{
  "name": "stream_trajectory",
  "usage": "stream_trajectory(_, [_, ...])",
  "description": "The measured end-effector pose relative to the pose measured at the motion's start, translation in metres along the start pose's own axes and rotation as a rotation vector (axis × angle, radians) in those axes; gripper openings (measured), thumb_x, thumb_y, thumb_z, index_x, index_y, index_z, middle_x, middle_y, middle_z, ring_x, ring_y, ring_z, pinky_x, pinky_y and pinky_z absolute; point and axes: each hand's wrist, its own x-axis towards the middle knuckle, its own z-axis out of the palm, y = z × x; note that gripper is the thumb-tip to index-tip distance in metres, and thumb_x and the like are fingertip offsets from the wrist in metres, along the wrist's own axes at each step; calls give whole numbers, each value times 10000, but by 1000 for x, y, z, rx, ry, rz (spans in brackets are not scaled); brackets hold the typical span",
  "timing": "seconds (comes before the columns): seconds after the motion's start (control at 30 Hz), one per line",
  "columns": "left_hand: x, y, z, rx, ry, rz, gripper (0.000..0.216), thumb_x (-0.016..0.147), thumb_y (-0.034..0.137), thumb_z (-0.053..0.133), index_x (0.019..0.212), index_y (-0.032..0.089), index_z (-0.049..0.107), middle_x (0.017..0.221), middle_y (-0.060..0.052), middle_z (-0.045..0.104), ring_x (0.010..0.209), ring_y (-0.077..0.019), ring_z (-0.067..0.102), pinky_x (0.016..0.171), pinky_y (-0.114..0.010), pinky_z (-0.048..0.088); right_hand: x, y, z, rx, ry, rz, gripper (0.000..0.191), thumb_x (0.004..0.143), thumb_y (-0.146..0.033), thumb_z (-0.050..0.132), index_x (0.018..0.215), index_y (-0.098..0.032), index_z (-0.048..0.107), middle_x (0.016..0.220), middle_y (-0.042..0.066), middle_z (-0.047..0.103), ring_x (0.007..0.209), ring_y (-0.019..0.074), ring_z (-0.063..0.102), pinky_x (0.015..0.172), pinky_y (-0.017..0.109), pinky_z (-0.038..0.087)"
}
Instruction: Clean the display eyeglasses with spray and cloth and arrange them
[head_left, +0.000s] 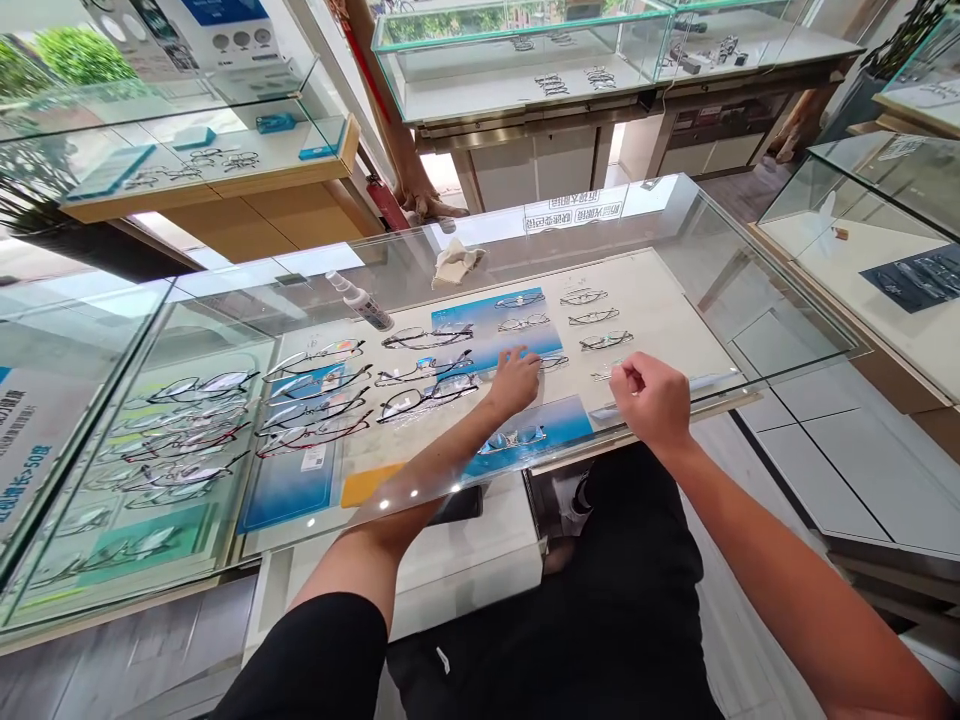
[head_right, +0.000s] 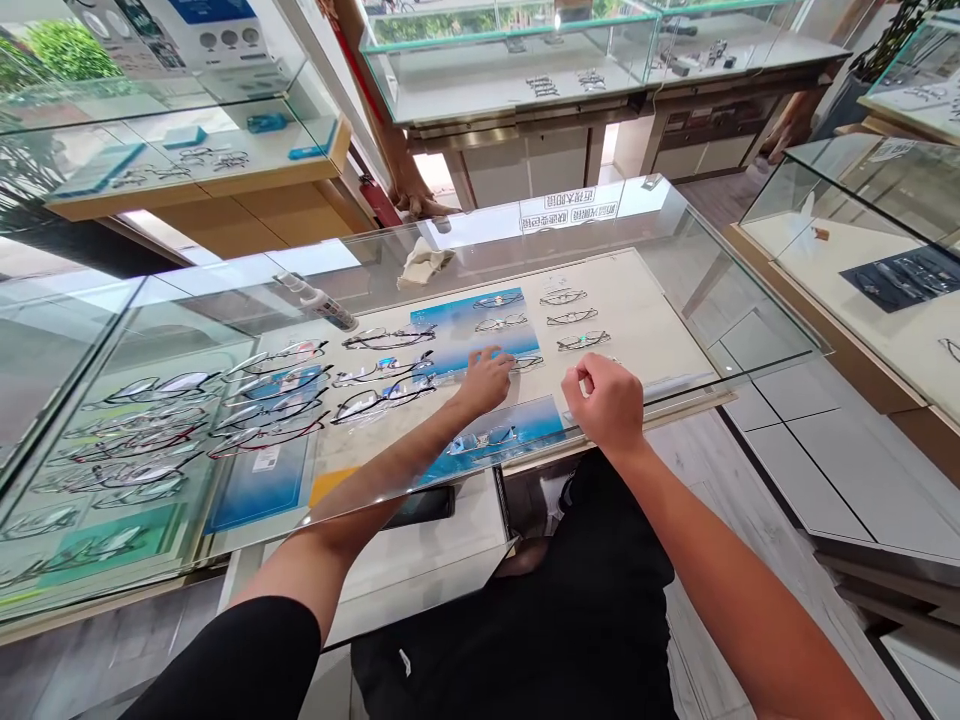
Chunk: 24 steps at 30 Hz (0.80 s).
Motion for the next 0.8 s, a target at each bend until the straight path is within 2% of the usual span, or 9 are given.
stream_trajectory(0.13, [-16,8,10,1,-63,30,454,961,115,436,1251,188,777,1450,-131,715,1510,-397,448,1186,-624,335,0,0,0,-1,-5,-7,296,956,-292,578,694,-253,446,594,-25,451,555,164,413,580,325,310])
stream_trajectory(0.33, [-20,12,16,-13,-75,32,464,949,162,502,1307,248,785,1439,-117,727,1468,-395,484,1170,-623,349,0,2,0,-8,-5,-13,303,959,-293,582,691,-252,446,594,-24,458,553,163,409,565,321,304])
stream_trajectory(0.53, [-21,19,12,-16,-73,47,423,981,192,476,1240,221,808,1387,-148,744,1386,-379,541,1141,-619,376,0,1,1,-8,4,-15,305,965,-298,578,691,-253,452,588,-23,458,553,164,409,569,322,307])
stream_trajectory(0.67, [-22,19,6,-17,-70,48,385,997,212,472,1153,209,825,1404,-136,742,1398,-377,535,1147,-615,380,-1,0,1,-9,7,-13,305,965,-297,577,691,-254,449,590,-20,462,558,167,416,575,326,309])
stream_trajectory(0.8, [-9,6,-4,-40,15,-45,385,1036,282,459,1068,218,837,1472,-111,710,1431,-383,514,1154,-610,391,-1,0,1,-8,0,-17,307,966,-293,574,693,-256,440,593,-19,458,558,168,409,571,326,308])
